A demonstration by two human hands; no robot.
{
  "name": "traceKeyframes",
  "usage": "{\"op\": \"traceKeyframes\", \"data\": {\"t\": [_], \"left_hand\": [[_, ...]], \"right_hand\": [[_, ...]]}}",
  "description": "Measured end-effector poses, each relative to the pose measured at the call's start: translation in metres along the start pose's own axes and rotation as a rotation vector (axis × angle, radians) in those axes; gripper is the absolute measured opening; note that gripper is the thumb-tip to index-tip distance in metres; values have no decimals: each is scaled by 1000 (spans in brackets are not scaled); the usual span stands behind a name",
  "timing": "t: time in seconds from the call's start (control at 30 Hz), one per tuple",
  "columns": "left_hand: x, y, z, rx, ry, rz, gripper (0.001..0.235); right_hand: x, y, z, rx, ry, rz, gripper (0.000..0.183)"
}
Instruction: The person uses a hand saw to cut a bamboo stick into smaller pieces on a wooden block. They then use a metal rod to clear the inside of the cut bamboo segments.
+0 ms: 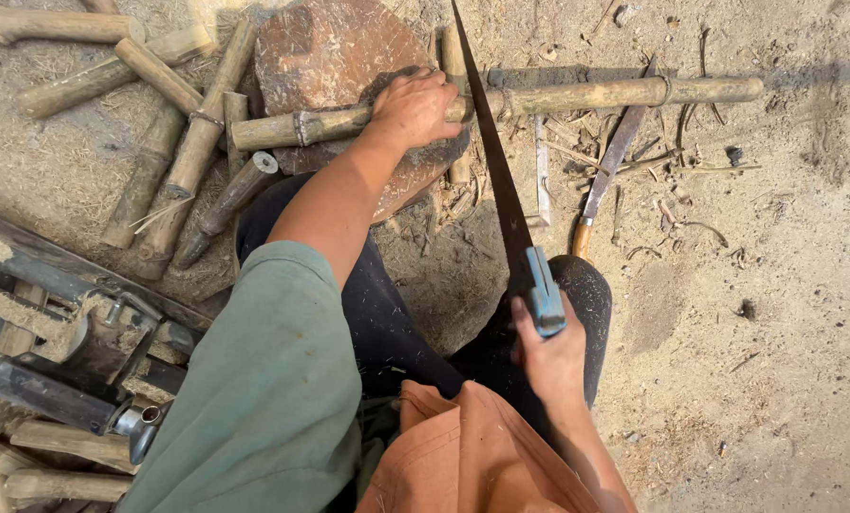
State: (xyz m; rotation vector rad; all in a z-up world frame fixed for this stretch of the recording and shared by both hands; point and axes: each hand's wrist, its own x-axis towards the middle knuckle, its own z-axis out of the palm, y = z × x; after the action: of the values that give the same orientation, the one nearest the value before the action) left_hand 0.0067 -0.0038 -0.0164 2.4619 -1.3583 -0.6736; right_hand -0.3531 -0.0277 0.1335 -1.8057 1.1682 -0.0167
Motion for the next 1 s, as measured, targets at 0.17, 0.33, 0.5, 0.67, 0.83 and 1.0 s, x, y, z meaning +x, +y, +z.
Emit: {"op": "traceKeyframes", "data": {"t": [0.17,0.33,0.5,0.67,0.83,1.0], "left_hand": [[2,-5,1,27,-3,-3,65],[3,-5,9,121,64,41,64],[1,-3,3,47,14,12,64],[-2,1,-2,68,46,34,66],[0,-3,-6,140,123,61,55],[-1,-1,-9,76,99,31,61]], "right_hand": [[-48,5,-25,-107,39,-87,31],[93,-62,38,-109,-76,-75,32],[21,-31,0,-42,-23,101,39],[-58,-6,-39,132,-11,180,53],[109,-44,37,-46,-20,-115,35],[49,-23,6,9,-79,-29,36]]}}
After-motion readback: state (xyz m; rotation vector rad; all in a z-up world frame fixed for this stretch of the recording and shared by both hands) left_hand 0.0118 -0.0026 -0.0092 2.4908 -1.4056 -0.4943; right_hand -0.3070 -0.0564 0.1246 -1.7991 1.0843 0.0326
